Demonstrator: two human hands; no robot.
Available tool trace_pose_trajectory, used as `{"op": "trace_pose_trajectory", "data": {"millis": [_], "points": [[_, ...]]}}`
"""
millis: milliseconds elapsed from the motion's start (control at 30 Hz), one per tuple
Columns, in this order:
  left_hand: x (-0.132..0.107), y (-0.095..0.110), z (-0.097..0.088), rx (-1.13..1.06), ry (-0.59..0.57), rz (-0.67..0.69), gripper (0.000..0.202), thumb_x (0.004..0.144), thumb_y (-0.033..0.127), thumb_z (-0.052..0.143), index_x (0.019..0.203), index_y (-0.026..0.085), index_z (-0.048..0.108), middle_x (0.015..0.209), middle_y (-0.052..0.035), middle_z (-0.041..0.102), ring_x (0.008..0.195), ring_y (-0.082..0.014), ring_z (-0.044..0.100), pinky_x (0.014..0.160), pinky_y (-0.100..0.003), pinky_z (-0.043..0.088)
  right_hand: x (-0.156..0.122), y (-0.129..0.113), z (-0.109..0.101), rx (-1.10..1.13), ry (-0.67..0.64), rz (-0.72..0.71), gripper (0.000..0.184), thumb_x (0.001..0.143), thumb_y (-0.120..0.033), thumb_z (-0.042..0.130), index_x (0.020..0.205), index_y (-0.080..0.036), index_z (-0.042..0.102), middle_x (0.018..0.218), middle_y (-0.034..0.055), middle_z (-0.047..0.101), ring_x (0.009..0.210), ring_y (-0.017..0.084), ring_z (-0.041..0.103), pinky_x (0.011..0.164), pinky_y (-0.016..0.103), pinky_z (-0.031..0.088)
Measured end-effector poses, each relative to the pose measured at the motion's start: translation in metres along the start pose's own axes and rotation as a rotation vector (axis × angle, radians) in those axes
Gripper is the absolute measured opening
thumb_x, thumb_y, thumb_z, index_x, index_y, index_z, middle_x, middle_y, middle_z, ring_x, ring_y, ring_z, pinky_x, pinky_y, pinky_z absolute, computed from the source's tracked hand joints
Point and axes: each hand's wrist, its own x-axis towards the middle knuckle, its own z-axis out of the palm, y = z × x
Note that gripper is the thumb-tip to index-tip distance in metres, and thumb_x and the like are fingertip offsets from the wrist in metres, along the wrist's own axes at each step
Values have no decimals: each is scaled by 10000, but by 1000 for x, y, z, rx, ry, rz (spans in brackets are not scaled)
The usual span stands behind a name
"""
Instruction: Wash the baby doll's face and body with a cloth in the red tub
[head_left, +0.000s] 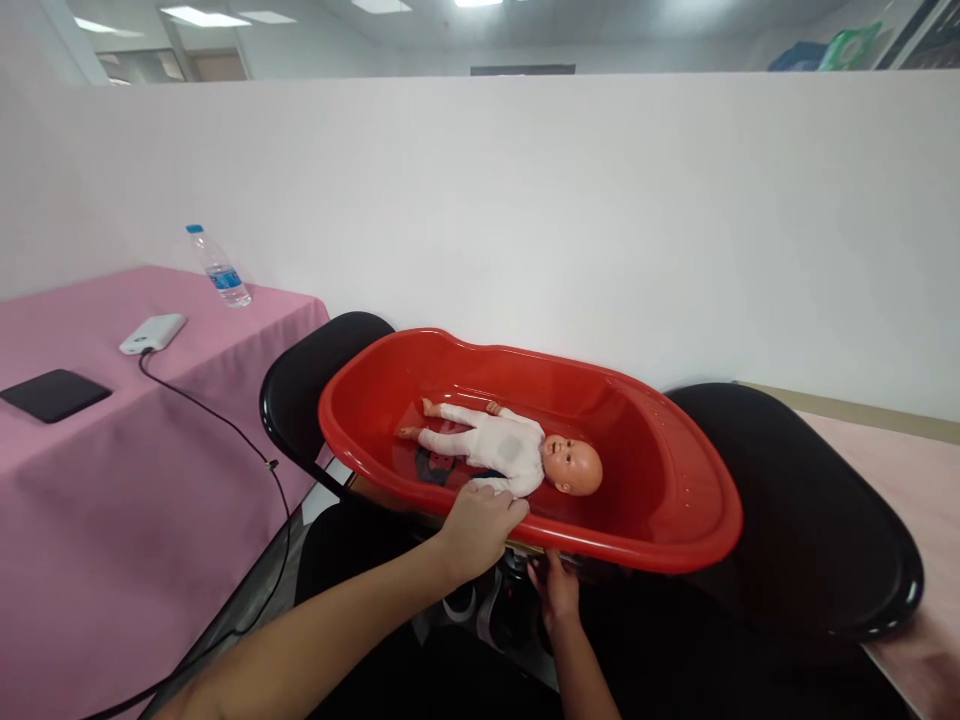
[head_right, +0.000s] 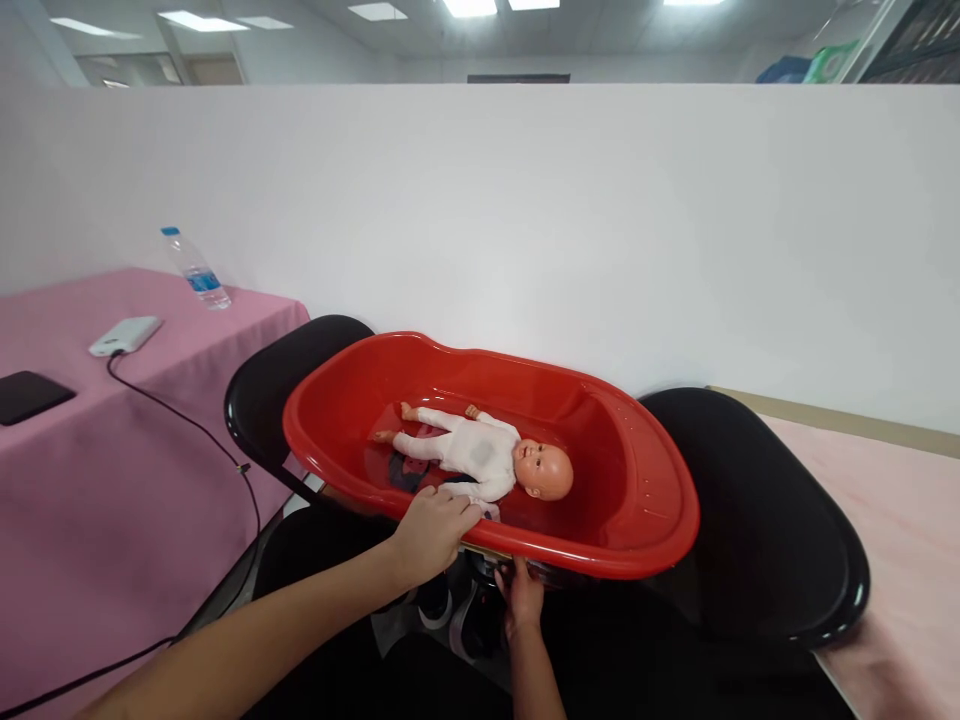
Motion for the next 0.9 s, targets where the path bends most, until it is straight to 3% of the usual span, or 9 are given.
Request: {"op": "trace_pose_trajectory", "data": {"millis": [133, 367, 667, 767, 900], "points": [[-3, 1, -2, -1, 9, 9, 281, 974, 192, 568, 1241, 187, 658, 1197, -88, 756, 1100, -325, 683, 939, -483, 474, -3, -7, -1, 82, -10, 21, 536, 529, -505, 893, 912, -235, 632, 843, -11, 709, 773, 186, 680, 756, 364, 666], [-9, 7, -1, -47, -1, -26, 328, 962, 147, 548, 1269, 219, 642, 1187, -84, 746, 1116, -320, 669, 967, -483, 480, -1, -7, -10, 42, 12, 1, 515, 560, -547, 852, 891, -235, 611, 790, 4, 695, 799, 223, 702, 788, 420, 670], [-12, 18, -7, -73, -79, -55, 403, 947, 99, 508, 1322, 183, 628, 1239, -128, 731, 1172, -350, 659, 1046, -559, 501, -13, -5, -1, 12, 85, 45, 504, 579, -567, 779, 922, -238, 611, 785, 19, 713, 732, 229, 691, 620, 362, 616], [-13, 18, -11, -80, -111, -65, 391, 957, 98, 490, 1308, 191, 636, 1256, -136, 726, 1176, -350, 659, 1040, -552, 504, -18, -4, 2, 2, 110, 14, 510, 584, -535, 777, 971, -243, 617, 788, 10, 716, 725, 228, 693, 629, 355, 614], [-15, 18, -9, -82, -115, -77, 404, 947, 101, 492, 1309, 211, 637, 1266, -130, 716, 1177, -356, 656, 1032, -556, 506, -20, -5, 6, -6, 129, -91, 503, 608, -518, 756, 1017, -259, 619, 941, 38, 760, 900, 294, 746, 724, 397, 649]]}}
